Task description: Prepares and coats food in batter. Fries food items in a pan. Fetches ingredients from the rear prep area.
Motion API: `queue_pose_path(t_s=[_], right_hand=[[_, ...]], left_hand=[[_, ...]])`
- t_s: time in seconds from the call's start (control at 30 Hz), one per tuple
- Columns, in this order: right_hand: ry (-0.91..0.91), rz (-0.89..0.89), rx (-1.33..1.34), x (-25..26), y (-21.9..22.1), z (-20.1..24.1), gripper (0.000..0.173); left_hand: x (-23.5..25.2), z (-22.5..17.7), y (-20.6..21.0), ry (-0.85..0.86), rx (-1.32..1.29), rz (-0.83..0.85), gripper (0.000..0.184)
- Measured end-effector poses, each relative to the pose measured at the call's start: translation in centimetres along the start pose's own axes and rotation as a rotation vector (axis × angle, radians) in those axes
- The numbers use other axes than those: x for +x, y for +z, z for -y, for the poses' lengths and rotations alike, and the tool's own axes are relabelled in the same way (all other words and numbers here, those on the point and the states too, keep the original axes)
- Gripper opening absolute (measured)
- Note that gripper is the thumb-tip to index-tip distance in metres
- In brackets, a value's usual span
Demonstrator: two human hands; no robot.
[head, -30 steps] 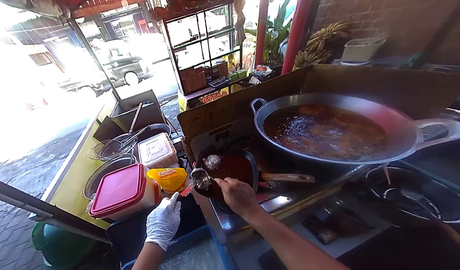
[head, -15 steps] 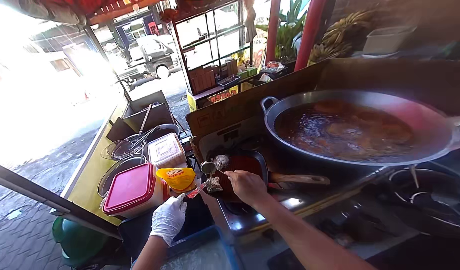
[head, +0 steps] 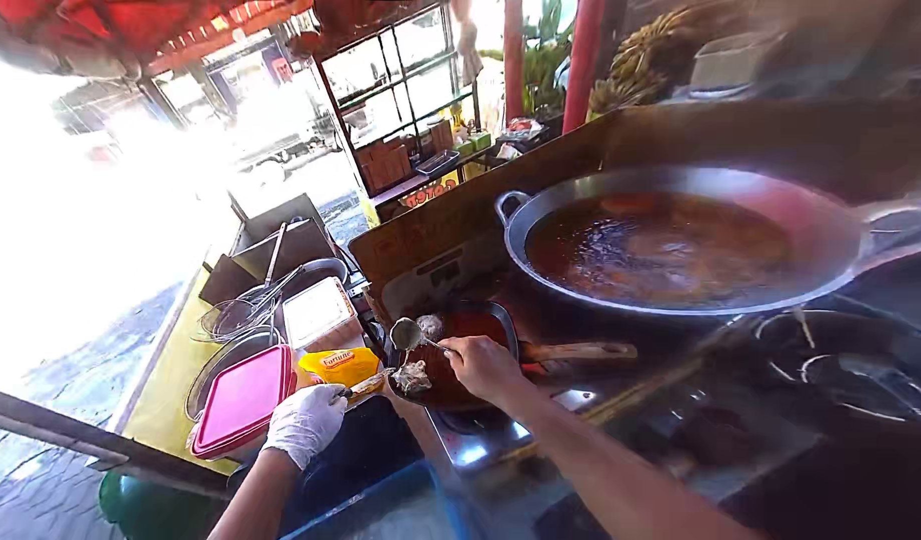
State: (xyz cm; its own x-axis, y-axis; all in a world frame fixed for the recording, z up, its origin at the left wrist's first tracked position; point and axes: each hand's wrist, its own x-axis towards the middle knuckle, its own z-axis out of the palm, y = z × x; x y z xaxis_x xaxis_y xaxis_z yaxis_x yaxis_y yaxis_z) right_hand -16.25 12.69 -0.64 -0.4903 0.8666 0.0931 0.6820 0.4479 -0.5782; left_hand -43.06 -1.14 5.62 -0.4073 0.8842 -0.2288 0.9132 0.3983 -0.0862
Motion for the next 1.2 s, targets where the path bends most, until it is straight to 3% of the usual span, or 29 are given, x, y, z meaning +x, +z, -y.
queue_pose_path(t_s=[0.3, 0.73, 1.2], right_hand=[[-0.033, -0.048, 0.246, 0.3, -1.5, -0.5, 0.030], [-0.011, -0.140, 0.334, -1.2, -2.5, -4.2, 0.028], [0.050, -0.115, 0.342, -3.0, -3.0, -4.7, 0.026]], left_hand=[[2.3, -3.8, -1.8, 0.003, 0.134, 0.090, 0.034], [3.8, -8.3, -6.8, -0.011, 0.228, 0.131, 0.031], [4.9, -14.2, -5.3, 0.071, 0.432, 0.058, 0.030]])
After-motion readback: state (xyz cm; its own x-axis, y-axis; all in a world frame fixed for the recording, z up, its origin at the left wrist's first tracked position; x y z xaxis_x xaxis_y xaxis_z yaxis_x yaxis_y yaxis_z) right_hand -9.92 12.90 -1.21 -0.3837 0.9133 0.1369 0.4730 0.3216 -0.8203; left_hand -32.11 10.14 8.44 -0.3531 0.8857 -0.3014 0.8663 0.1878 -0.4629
